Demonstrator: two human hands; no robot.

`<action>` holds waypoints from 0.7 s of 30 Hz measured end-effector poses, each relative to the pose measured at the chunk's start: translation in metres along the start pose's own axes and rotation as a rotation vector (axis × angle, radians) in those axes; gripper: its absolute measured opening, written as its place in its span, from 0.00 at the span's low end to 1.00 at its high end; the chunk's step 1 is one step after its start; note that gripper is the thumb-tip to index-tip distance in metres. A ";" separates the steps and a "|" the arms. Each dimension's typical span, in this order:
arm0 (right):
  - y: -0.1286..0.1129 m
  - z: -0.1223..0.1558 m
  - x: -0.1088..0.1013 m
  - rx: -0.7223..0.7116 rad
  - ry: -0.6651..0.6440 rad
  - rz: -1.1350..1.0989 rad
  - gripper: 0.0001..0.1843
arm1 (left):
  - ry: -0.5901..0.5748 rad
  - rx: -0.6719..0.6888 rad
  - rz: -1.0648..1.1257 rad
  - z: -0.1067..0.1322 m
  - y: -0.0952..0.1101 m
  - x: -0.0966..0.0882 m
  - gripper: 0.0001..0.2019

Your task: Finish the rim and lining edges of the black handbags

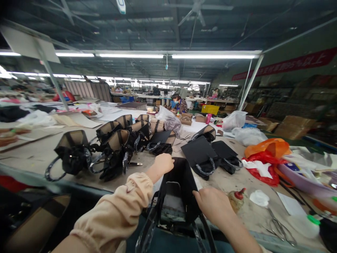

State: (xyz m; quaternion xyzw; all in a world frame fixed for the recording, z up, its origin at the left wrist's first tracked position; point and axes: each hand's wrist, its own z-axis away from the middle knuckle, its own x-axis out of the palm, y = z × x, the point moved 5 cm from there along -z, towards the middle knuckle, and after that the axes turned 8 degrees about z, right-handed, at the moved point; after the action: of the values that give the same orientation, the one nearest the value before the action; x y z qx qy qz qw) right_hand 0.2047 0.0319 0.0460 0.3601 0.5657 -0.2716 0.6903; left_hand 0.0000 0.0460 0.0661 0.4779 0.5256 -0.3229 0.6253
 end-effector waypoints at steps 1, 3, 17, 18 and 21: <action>0.000 -0.001 0.000 0.000 0.004 -0.009 0.29 | -0.007 -0.005 -0.013 0.003 -0.003 0.000 0.18; 0.000 -0.003 -0.001 -0.004 0.018 -0.025 0.28 | -0.015 -0.015 -0.043 0.009 -0.011 -0.001 0.18; -0.007 0.002 0.002 0.034 0.091 -0.102 0.30 | 0.046 -0.007 -0.160 0.015 -0.039 0.000 0.21; -0.007 0.005 0.002 0.041 0.107 -0.114 0.30 | 0.038 -0.008 -0.158 0.018 -0.040 0.000 0.22; -0.008 0.015 0.004 0.046 0.160 -0.135 0.27 | -0.019 0.019 -0.143 0.031 -0.043 0.000 0.24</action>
State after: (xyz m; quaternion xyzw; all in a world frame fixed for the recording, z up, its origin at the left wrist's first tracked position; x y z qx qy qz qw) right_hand 0.2078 0.0150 0.0425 0.3575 0.6358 -0.3009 0.6144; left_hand -0.0285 0.0027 0.0546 0.4421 0.5495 -0.3763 0.6009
